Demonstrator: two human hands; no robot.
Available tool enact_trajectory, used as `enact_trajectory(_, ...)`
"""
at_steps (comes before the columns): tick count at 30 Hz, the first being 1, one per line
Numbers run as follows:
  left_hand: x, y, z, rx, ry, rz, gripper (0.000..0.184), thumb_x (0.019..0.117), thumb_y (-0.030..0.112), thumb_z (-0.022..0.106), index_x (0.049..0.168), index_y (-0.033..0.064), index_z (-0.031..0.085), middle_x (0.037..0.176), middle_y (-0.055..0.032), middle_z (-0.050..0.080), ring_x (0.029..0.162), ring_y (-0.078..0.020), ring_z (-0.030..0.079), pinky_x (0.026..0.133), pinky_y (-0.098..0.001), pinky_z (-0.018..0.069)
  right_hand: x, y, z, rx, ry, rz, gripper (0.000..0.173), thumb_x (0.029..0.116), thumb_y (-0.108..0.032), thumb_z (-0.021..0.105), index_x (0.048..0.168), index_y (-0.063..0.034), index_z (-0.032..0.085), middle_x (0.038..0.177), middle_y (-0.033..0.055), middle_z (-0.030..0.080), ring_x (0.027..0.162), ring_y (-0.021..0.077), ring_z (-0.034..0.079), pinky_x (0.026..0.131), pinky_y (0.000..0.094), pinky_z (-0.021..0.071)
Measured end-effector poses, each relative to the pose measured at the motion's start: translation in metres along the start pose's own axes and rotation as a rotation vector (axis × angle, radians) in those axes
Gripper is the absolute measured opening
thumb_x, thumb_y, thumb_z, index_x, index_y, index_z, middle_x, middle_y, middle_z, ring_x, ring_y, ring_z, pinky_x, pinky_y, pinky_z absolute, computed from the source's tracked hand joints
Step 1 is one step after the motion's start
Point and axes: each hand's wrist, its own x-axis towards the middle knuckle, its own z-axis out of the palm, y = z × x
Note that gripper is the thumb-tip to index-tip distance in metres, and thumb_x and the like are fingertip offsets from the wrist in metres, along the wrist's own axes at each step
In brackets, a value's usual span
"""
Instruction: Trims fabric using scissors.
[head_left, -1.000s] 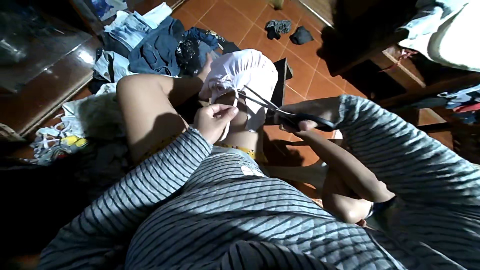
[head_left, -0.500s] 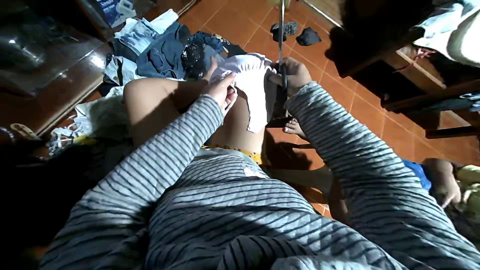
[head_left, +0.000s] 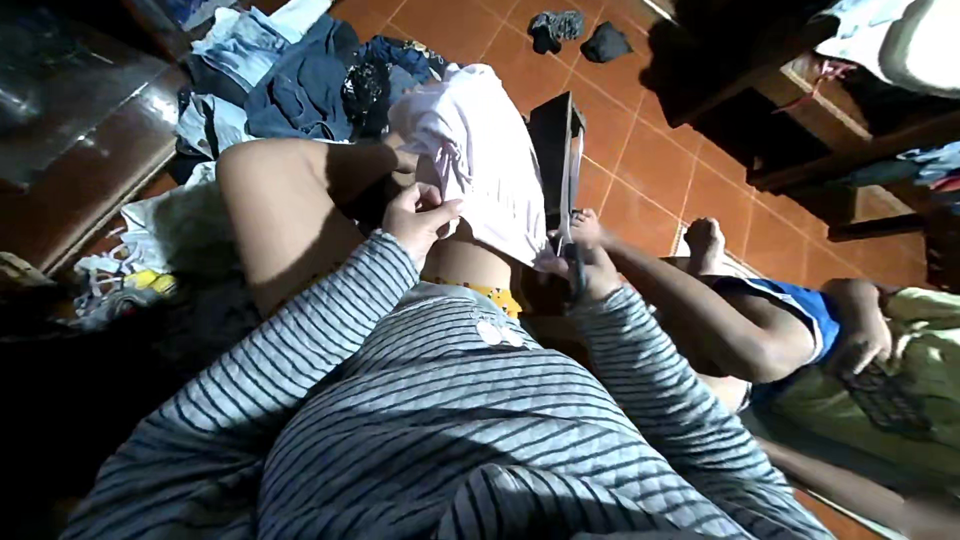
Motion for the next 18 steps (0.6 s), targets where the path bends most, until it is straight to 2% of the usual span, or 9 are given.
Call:
enact_trajectory(2,-0.003,0.006,0.0,-0.124,0.016,-0.074,0.021,0.0928,-0.001,0.07,0.103,0.0068,0.053,0.089,-0.0031,0.061,0.073,-0.011,0.063,0.07,-0.0286,0.0576,0.0,0.002,0.012,0.097,0.028,0.028,0.025,0.082,0.001,0.065,0.106,-0.0014,0.063,0.073,-0.0011,0.067,0.06,0.0077,0.062,0.058,0.0243,0.0552)
enact_trajectory(3,-0.003,0.01,0.0,-0.162,-0.001,-0.077,0.019,0.0936,-0.002,0.068,0.105,0.0067,0.056,0.088,-0.0025,0.063,0.072,-0.0102,0.063,0.07,-0.0273,0.0565,0.003,0.001,0.015,0.107,0.025,0.037,0.024,0.0842,0.002,0.065,0.108,-0.0011,0.062,0.074,-0.0002,0.067,0.06,0.0082,0.063,0.058,0.0242,0.0552)
enact_trajectory(5,0.0,0.015,-0.001,-0.168,-0.048,-0.035,0.025,0.0942,-0.004,0.066,0.118,0.0037,0.062,0.094,-0.0033,0.066,0.073,-0.0092,0.063,0.069,-0.0257,0.056,0.01,-0.001,0.014,0.067,0.022,0.01,0.027,0.0859,0.002,0.066,0.112,-0.0003,0.06,0.077,0.0008,0.067,0.062,0.0082,0.063,0.058,0.024,0.0554)
enact_trajectory(6,0.004,0.016,-0.004,-0.138,-0.065,0.003,0.033,0.0932,-0.005,0.067,0.125,0.0023,0.062,0.103,-0.0056,0.067,0.077,-0.0102,0.064,0.071,-0.0267,0.0566,0.015,0.0,0.013,0.03,0.034,-0.041,0.03,0.0843,0.0,0.067,0.114,-0.0005,0.061,0.08,0.0003,0.067,0.064,0.0073,0.063,0.059,0.0242,0.0553)
enact_trajectory(8,0.01,0.014,-0.01,-0.024,-0.069,0.122,0.039,0.0911,-0.004,0.07,0.13,0.0021,0.064,0.117,-0.0092,0.066,0.084,-0.0113,0.066,0.074,-0.0281,0.0576,0.022,0.004,0.007,-0.051,0.089,-0.163,0.039,0.0849,-0.006,0.068,0.122,-0.0009,0.059,0.091,0.0013,0.067,0.072,0.007,0.063,0.065,0.026,0.056)
enact_trajectory(10,0.012,0.011,-0.016,0.083,-0.033,0.311,0.037,0.0892,-0.003,0.072,0.125,0.0013,0.068,0.116,-0.0089,0.069,0.083,-0.0092,0.068,0.075,-0.0266,0.0593,0.022,0.006,0.001,-0.1,0.148,-0.258,0.046,0.0895,-0.017,0.069,0.13,-0.0025,0.052,0.1,0.0016,0.066,0.079,0.0063,0.065,0.07,0.0261,0.0572)
enact_trajectory(13,0.013,0.009,-0.022,0.146,-0.002,0.55,0.034,0.0885,-0.001,0.073,0.122,-0.0018,0.068,0.114,-0.0074,0.071,0.087,-0.0064,0.068,0.081,-0.025,0.0592,0.01,0.004,-0.005,-0.127,0.093,-0.362,0.052,0.0916,-0.029,0.065,0.133,-0.0021,0.049,0.099,-0.0019,0.065,0.081,0.0051,0.065,0.074,0.0265,0.0584)
enact_trajectory(16,0.014,0.012,-0.02,0.034,-0.01,0.477,0.04,0.0881,-0.004,0.072,0.127,-0.0029,0.064,0.119,-0.0107,0.069,0.093,-0.0119,0.07,0.084,-0.0303,0.0609,-0.006,0.002,0.002,-0.123,-0.05,-0.372,0.056,0.0919,-0.039,0.067,0.131,-0.0032,0.05,0.095,-0.0047,0.065,0.081,0.0048,0.065,0.075,0.0267,0.0584)
enact_trajectory(18,0.014,0.012,-0.017,-0.024,-0.033,0.384,0.053,0.0883,-0.005,0.072,0.139,0.0011,0.058,0.136,-0.0128,0.06,0.102,-0.0156,0.068,0.085,-0.0328,0.0598,-0.013,0.004,0.01,-0.144,-0.107,-0.367,0.066,0.0897,-0.05,0.07,0.13,-0.0017,0.051,0.094,-0.0049,0.067,0.08,0.0032,0.065,0.074,0.0247,0.0576)
